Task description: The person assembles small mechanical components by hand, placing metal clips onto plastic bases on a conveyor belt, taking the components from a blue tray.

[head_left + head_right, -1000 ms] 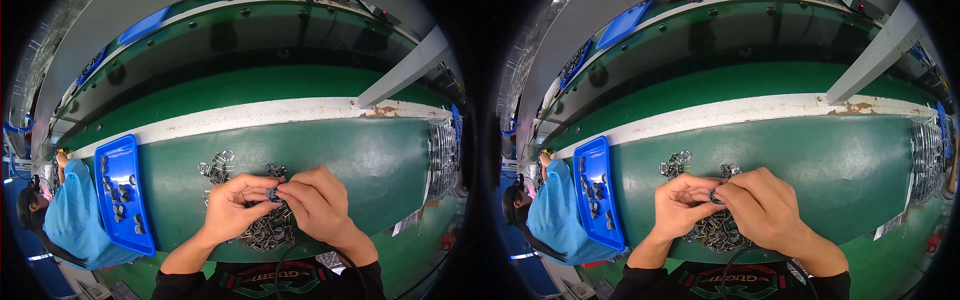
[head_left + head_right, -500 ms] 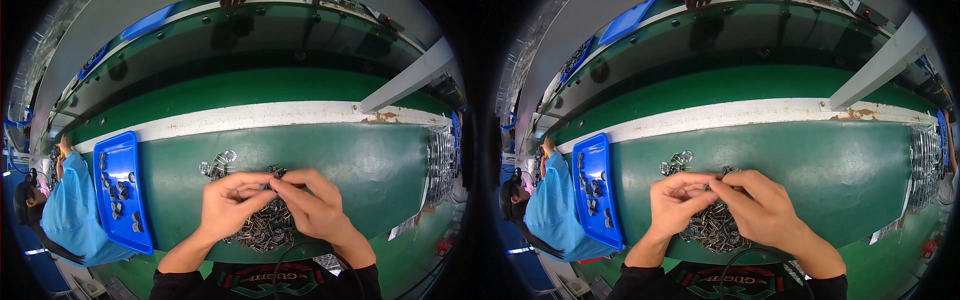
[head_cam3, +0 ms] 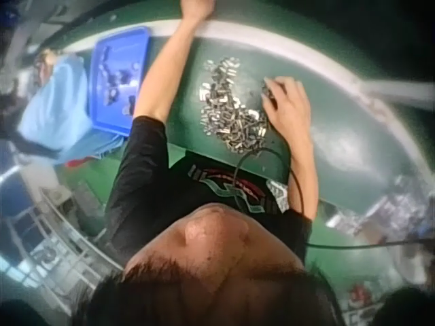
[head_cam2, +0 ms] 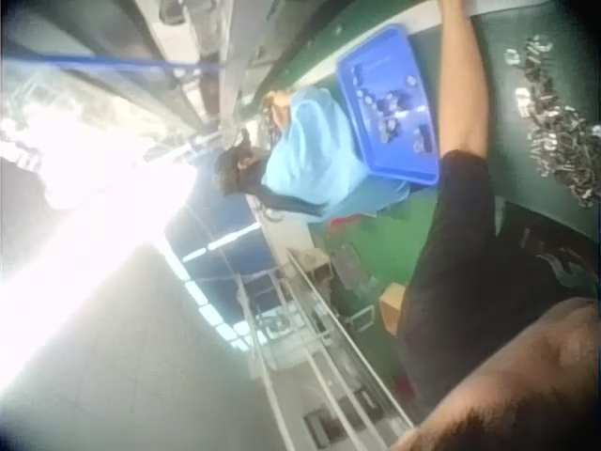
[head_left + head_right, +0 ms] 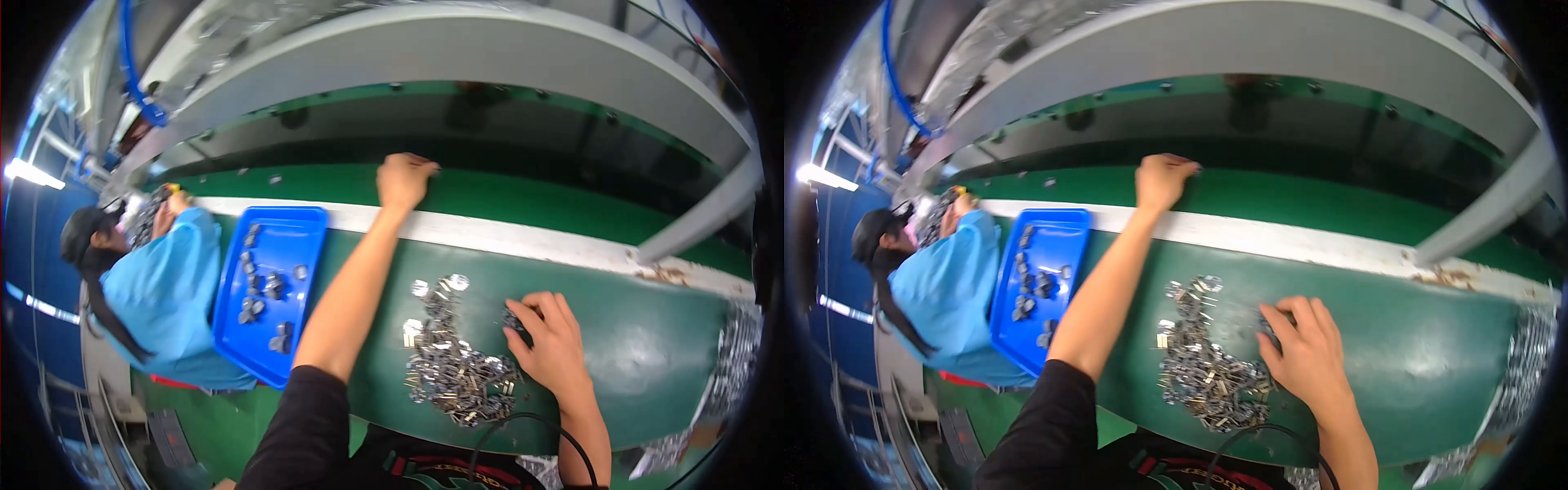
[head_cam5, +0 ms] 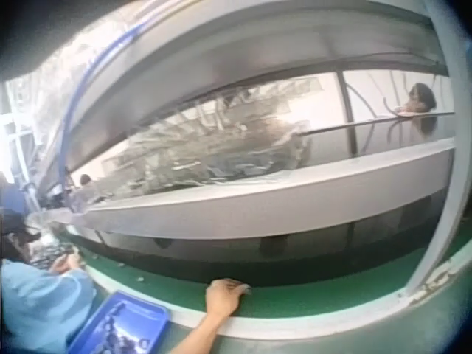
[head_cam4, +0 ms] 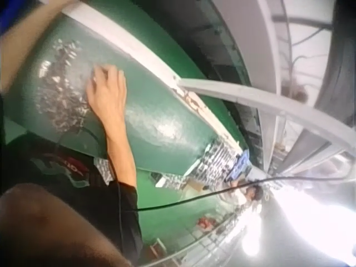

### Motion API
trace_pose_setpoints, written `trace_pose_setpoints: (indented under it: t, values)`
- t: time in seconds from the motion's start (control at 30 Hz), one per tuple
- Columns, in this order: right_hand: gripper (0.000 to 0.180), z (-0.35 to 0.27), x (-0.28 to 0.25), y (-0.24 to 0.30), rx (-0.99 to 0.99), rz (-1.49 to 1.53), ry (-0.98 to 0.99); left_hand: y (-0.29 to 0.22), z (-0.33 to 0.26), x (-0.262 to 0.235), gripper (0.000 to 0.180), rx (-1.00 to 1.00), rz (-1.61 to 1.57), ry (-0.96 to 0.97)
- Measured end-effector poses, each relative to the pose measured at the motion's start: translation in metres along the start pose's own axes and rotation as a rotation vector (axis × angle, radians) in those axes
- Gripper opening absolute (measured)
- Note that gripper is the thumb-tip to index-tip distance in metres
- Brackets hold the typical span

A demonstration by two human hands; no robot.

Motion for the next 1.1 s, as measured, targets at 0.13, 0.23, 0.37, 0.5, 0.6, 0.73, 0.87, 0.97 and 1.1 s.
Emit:
trace_pose_setpoints:
  t: [0.13, 0.23, 0.37, 0.5, 0.6, 0.73, 0.87, 0.97, 1.1]
  values:
    - [0.024, -0.009, 0.007, -0.006, 0.012, -0.053, 0.114, -0.015, -0.009, -0.016, 0.029, -0.034, -0.028, 0.029]
    - [0.022, -0.007, 0.006, -0.007, -0.018, -0.036, 0.034, 0.017, 0.001, -0.067, 0.026, -0.006, 0.225, -0.135]
    - [0.021, -0.009, 0.002, -0.003, 0.014, 0.215, -0.057, 0.11, 0.019, -0.147, 0.034, -0.182, 0.845, -0.25]
    - [0.023, -0.005, 0.002, -0.001, 0.044, 0.345, -0.093, 0.18, 0.015, -0.195, 0.036, -0.525, 0.685, 0.129]
    - [0.023, -0.006, -0.002, -0.009, 0.013, 0.395, -0.067, 0.181, 0.01, -0.187, 0.036, -0.42, 0.689, 0.139]
    - [0.025, -0.01, -0.01, -0.013, -0.003, 0.438, -0.029, 0.165, 0.016, -0.18, 0.026, -0.265, 0.597, 0.065]
    - [0.023, -0.012, 0.0, -0.015, 0.066, 0.757, -0.043, 0.13, 0.005, -0.168, 0.029, -0.087, 0.436, 0.01]
    - [0.021, -0.012, 0.0, -0.019, 0.074, 1.043, -0.119, 0.074, -0.023, -0.144, 0.037, 0.045, 0.008, -0.019]
    - [0.021, -0.018, -0.008, -0.026, 0.214, 1.159, -0.171, -0.033, -0.107, -0.068, 0.037, 0.074, -0.76, 0.214]
Point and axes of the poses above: each hand's wrist, its own z-axis towards the middle knuckle, its own x-axis out of the palm, y = z × x, the point moved 1 cm from there along z, towards the middle knuckle, and after that the axes turned 15 degrees about y, right-handed, at the moved point
